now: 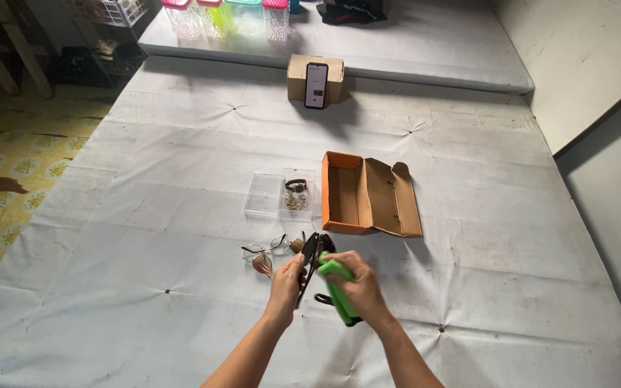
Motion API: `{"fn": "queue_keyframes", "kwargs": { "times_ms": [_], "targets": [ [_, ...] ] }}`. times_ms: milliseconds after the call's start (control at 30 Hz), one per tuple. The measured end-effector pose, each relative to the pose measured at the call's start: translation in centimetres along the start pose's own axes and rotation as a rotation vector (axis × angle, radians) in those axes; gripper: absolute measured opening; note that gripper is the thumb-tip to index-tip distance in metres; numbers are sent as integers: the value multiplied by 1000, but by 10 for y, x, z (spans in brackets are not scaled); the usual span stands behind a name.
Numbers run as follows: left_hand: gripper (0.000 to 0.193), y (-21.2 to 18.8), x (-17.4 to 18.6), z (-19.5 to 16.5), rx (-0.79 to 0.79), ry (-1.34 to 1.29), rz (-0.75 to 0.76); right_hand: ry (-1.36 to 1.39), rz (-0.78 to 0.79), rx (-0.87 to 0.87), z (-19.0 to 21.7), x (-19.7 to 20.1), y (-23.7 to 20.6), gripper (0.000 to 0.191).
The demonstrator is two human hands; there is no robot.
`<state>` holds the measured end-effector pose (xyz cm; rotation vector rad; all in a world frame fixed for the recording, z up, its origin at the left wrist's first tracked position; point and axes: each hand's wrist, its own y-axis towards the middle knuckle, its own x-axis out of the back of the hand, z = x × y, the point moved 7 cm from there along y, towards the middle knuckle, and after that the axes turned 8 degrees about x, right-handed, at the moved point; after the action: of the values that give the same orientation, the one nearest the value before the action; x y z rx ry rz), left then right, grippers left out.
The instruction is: The person removes a watch from their wrist and unfastens a bracelet, placing both into a clear plastic storage case alongside a ring. They then pick up sunglasses, wipe them with a green cloth, and handle several pairs of sunglasses on the table.
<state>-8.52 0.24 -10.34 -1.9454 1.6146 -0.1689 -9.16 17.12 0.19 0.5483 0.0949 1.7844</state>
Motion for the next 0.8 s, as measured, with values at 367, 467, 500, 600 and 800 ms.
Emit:
{"fn": "queue_keyframes", "kwargs": {
  "times_ms": [367, 467, 500, 600, 800],
  "targets": [
    [42, -29, 37, -69, -393, 674, -227, 569, -430, -469, -60, 25, 29, 42],
    [43, -31, 24, -71, -501, 709, -161, 617, -353, -618, -61, -9, 32, 38],
    [44, -32, 20, -68, -500, 684, -123, 636, -318, -690, -61, -25, 29, 36],
    [43, -30, 14, -68, -465, 604, -89, 707, -225, -599, -47, -69, 28, 30],
    [47, -39, 16, -87, -428, 507, 84, 444, -115, -424, -37, -83, 15, 23]
  ]
}}
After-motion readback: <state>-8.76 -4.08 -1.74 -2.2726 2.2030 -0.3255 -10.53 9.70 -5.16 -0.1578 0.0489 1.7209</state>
